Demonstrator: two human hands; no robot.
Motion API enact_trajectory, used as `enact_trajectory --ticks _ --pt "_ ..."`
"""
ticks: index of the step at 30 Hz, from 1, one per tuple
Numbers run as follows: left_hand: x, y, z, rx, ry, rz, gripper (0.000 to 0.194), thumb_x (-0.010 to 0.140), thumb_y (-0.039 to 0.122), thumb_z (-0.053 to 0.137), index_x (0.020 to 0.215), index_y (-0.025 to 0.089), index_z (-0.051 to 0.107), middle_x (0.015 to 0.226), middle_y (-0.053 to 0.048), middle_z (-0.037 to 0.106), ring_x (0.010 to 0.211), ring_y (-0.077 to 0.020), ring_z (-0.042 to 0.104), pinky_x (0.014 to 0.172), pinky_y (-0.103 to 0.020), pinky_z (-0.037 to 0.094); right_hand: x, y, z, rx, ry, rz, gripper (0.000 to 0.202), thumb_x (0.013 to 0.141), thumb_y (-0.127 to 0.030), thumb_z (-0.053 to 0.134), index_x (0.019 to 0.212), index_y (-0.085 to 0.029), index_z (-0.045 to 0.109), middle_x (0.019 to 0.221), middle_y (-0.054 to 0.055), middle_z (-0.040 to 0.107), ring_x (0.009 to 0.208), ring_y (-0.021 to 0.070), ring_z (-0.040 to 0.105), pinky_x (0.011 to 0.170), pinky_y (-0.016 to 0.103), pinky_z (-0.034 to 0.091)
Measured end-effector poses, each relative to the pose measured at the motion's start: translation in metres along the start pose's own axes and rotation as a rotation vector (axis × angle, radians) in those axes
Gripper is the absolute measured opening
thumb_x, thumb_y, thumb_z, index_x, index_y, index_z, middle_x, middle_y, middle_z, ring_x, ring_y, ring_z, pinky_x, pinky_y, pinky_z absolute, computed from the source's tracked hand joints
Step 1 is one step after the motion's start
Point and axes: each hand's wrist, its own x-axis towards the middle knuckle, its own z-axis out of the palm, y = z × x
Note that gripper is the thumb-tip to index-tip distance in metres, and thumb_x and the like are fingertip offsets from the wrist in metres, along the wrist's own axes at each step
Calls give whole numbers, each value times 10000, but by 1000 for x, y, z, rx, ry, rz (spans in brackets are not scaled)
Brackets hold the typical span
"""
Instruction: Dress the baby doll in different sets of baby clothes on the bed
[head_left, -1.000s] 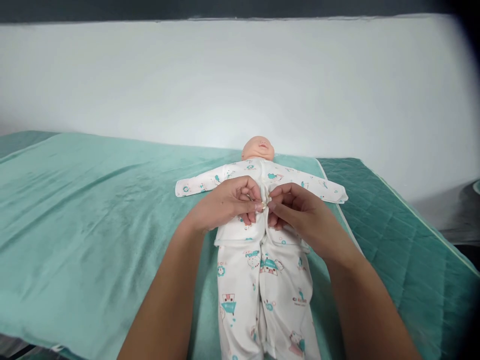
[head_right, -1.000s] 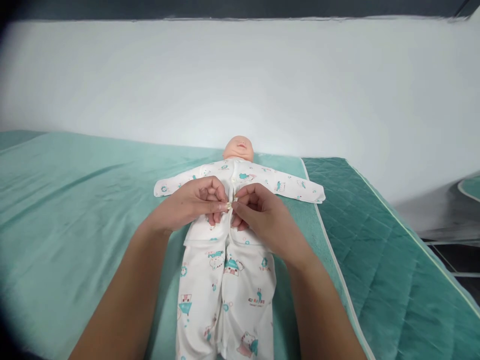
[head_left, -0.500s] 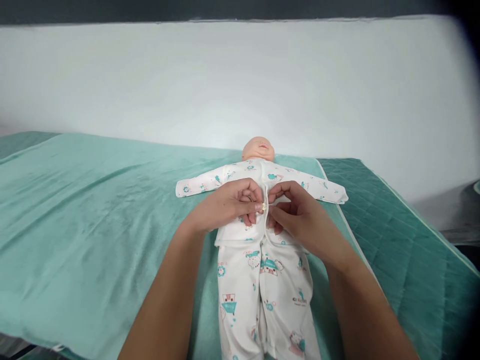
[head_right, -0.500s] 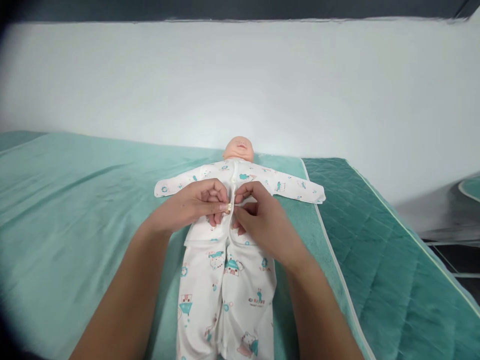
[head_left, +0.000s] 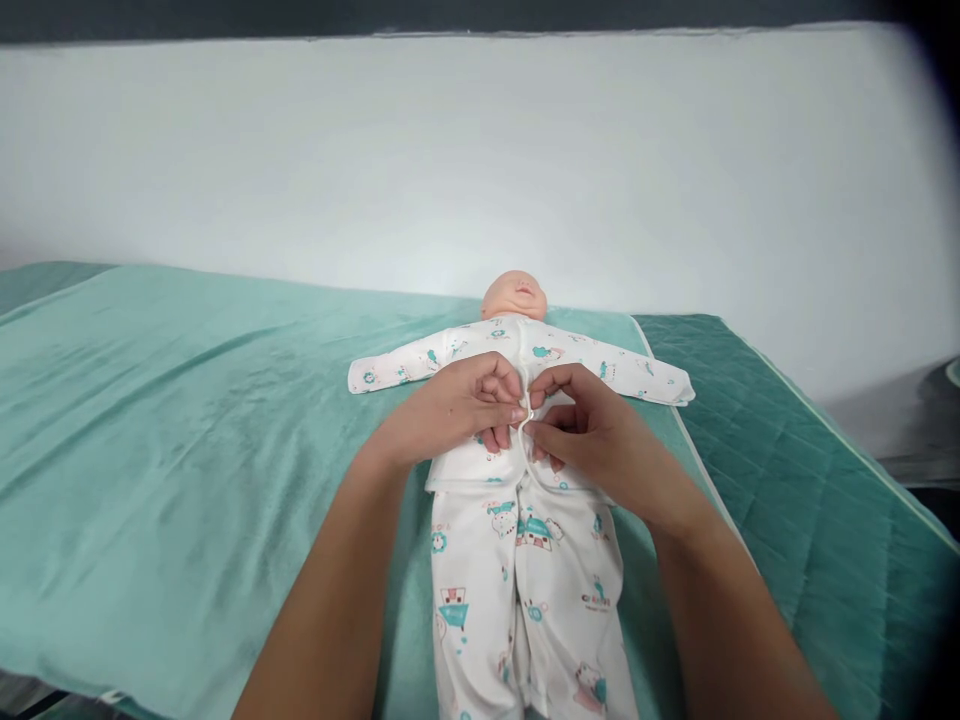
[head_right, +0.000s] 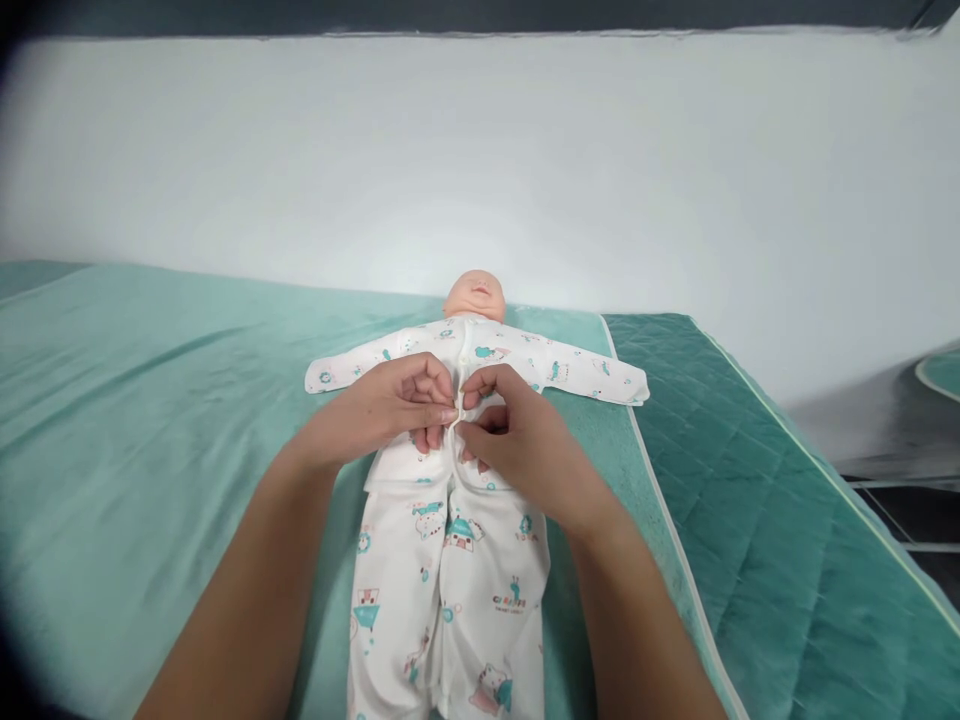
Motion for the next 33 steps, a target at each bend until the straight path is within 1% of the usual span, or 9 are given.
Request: enact_trajectory --ticks 4,9,14,16,19,22,25,30,33 --pt "-1 1 0 -2 5 3 213 842 317 686 929 187 540 731 6 654 615 -124 653 591 -263 558 0 0 0 -9 7 -7 228 831 -257 618 1033 -269 514 630 -53 598 554 128 543 539 262 416" --pt "-2 5 2 16 11 -9 271 816 350 716 960 188 553 782 -11 686 671 -134 664 620 -272 569 -2 -10 0 -24 -15 15 221 835 -275 624 1016 -275 497 627 -58 594 574 136 552 561 274 428" --pt "-1 5 7 59 74 -21 194 847 318 668 920 194 538 743 0 668 631 -121 648 581 -248 545 -4 -16 1 -39 -5 24 226 829 -271 634 1009 -278 499 620 -65 579 568 134 547 542 264 409" --pt "-1 4 8 49 70 -11 173 849 292 657 913 198 527 721 10 655 627 -120 648 579 -245 540 -4 -15 2 -33 -5 25 234 824 -269 637 1013 -281 500 629 -65 584 571 134 550 540 262 409" --pt "-2 4 8 21 58 15 171 842 266 655 914 205 512 692 35 619 568 -102 619 548 -232 514 -3 -11 1 -25 0 19 241 819 -274 643 1017 -280 505 647 -60 593 573 134 555 539 263 415" --pt "-3 5 7 31 70 19 177 834 255 660 917 208 511 726 40 603 518 -75 578 488 -205 453 -1 -5 0 -25 14 3 223 831 -306 644 1008 -274 512 626 -59 583 551 131 547 528 263 413" --pt "-4 5 5 34 63 18 167 841 245 653 919 211 509 750 42 587 502 -58 547 464 -196 412 0 -1 0 -16 9 -6 205 853 -329 636 1008 -272 514 624 -51 589 579 142 572 551 273 433" --pt "-3 3 2 25 22 26 147 860 233 636 925 215 505 742 48 559 505 -53 531 463 -194 397 0 1 -3 -14 -3 2 206 855 -299 650 1016 -279 523 657 -49 603 612 145 598 576 278 452" --pt "-3 3 1 16 0 35 129 874 233 620 935 217 507 729 51 548 509 -57 531 468 -199 401 0 1 -3 25 -7 -6 212 855 -325 666 1012 -272 535 705 -42 603 631 141 613 583 278 468"
